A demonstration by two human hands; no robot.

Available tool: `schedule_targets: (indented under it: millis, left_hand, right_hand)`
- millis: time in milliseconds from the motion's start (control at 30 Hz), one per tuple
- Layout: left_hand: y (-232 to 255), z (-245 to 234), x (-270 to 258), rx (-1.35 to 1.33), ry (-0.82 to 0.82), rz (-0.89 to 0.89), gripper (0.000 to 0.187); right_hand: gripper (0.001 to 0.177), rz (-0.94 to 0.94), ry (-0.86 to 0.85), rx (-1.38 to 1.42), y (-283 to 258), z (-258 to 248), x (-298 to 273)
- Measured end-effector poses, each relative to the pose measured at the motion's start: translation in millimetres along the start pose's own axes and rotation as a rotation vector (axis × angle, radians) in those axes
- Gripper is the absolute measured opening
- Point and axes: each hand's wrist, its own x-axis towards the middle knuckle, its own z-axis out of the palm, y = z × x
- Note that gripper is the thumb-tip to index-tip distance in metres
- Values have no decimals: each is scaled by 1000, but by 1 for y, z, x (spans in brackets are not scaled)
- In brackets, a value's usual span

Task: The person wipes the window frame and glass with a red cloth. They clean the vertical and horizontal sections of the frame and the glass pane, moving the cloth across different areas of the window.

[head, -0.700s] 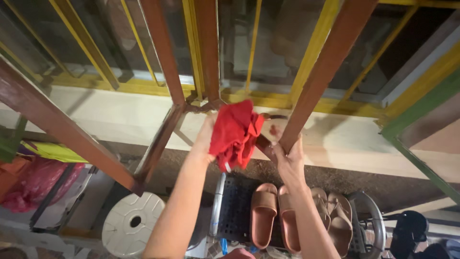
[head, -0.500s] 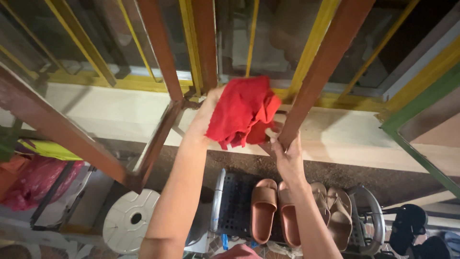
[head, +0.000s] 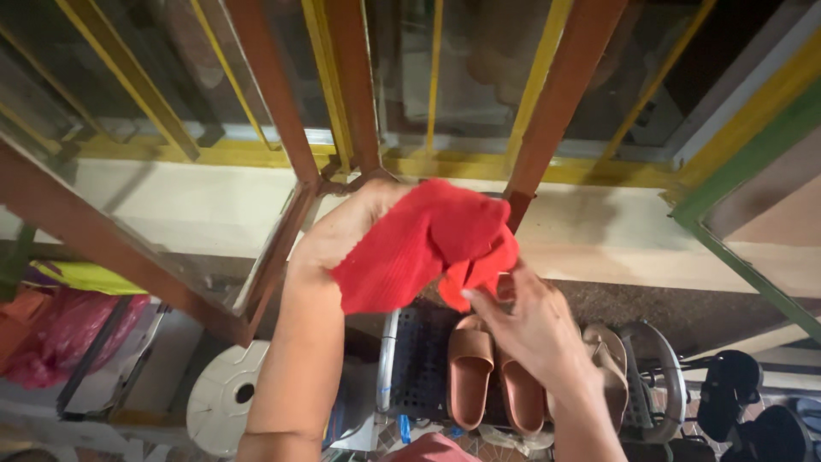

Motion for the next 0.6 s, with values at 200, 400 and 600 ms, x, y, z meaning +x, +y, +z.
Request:
schedule_targets:
  millis: [200,400,600]
  left_hand:
    - [-24,-7,-18,-66,301,-85,32]
    - [-112,19,-34,-629,626,-139,48]
    - [-187,37,-67,-580,626,-199,46]
  right_hand:
    - [30,-159,45,483,14,24,19]
    - [32,-2,-33,869,30,49,33]
    - [39,195,-197,808,28,60,32]
